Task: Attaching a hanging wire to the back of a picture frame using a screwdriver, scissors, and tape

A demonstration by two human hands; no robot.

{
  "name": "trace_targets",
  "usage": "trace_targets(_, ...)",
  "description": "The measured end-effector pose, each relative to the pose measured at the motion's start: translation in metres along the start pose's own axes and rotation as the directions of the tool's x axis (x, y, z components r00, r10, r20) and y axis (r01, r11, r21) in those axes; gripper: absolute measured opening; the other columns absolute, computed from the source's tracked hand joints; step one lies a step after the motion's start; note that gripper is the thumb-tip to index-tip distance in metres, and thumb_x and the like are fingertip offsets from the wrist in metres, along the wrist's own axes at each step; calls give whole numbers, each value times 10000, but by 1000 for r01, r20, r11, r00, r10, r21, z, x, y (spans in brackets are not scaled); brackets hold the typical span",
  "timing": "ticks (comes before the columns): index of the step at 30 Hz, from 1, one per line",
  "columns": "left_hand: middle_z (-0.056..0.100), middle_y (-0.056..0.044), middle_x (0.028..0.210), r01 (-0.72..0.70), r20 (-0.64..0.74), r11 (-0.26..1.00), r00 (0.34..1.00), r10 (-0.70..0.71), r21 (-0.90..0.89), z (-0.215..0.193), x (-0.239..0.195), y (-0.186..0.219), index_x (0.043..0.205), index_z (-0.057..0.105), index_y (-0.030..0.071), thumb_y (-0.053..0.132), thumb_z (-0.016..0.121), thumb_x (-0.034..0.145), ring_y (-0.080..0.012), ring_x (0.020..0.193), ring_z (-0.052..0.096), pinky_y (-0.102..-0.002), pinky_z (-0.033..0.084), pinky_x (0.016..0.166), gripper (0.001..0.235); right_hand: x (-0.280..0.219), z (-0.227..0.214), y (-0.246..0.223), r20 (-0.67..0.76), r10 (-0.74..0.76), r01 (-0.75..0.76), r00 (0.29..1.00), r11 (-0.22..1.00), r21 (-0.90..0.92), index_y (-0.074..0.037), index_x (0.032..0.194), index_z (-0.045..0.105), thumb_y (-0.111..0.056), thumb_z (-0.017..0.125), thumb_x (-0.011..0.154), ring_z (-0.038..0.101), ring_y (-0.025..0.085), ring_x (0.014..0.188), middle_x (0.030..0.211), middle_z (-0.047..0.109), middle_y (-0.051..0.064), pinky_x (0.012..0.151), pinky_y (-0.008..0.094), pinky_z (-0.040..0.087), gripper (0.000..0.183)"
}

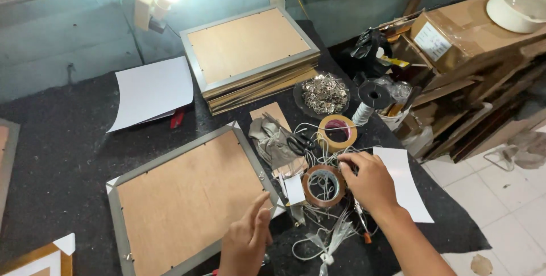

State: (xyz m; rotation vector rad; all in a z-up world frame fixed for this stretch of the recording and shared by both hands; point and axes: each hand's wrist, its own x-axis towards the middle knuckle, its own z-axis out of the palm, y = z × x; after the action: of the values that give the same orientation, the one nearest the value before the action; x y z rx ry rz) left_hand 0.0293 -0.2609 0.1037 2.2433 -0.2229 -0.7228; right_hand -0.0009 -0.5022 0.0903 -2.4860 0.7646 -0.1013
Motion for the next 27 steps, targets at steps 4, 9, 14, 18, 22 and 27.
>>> trace_targets(4,701,93,711,-61,-63,997,996,58,-45,23,19,13,1255,455,307,498,373,785,-59,613,639,-242,433,558,514,39,-4,-1,23,-32,33,999,999,-22,-239,981,645,-277,476,825,510,199,926,913,618,-14,701,367,441,233)
trace_targets(9,648,39,687,-143,-36,984,990,139,-110,36,37,37,1149,548,225,314,516,820,-77,549,585,-256,457,541,342,85,8,-4,38,-215,215,976,976,20,-200,972,653,-262,494,809,558,211,910,965,615,9,696,379,473,235)
trace_targets(14,588,51,656,-181,40,972,981,189,-150,49,56,53,1018,613,207,299,521,831,-71,526,478,-244,378,519,227,116,19,-8,109,-268,278,957,957,-85,-165,1118,568,-297,524,800,538,248,905,839,603,51,738,411,458,347)
trace_targets(18,613,59,677,-168,15,983,985,170,-73,56,73,63,971,637,210,299,525,815,-84,536,505,-254,395,547,212,118,9,-8,143,-183,187,973,982,-9,-224,1112,564,-312,494,802,588,263,841,977,612,18,642,423,460,330)
trace_targets(22,691,16,748,-213,-100,976,973,209,-35,69,106,70,887,658,162,239,572,801,-110,658,649,-261,493,554,144,105,-9,1,64,-118,111,991,989,97,-224,955,623,-275,489,808,589,180,770,848,628,-10,601,348,459,206)
trace_targets(27,640,-10,663,-8,-126,944,991,52,330,86,148,106,722,641,241,552,639,708,-241,675,616,-366,454,551,311,89,-12,19,52,-1,-12,999,972,234,-177,909,676,-244,536,788,455,124,550,533,442,-13,536,276,363,197)
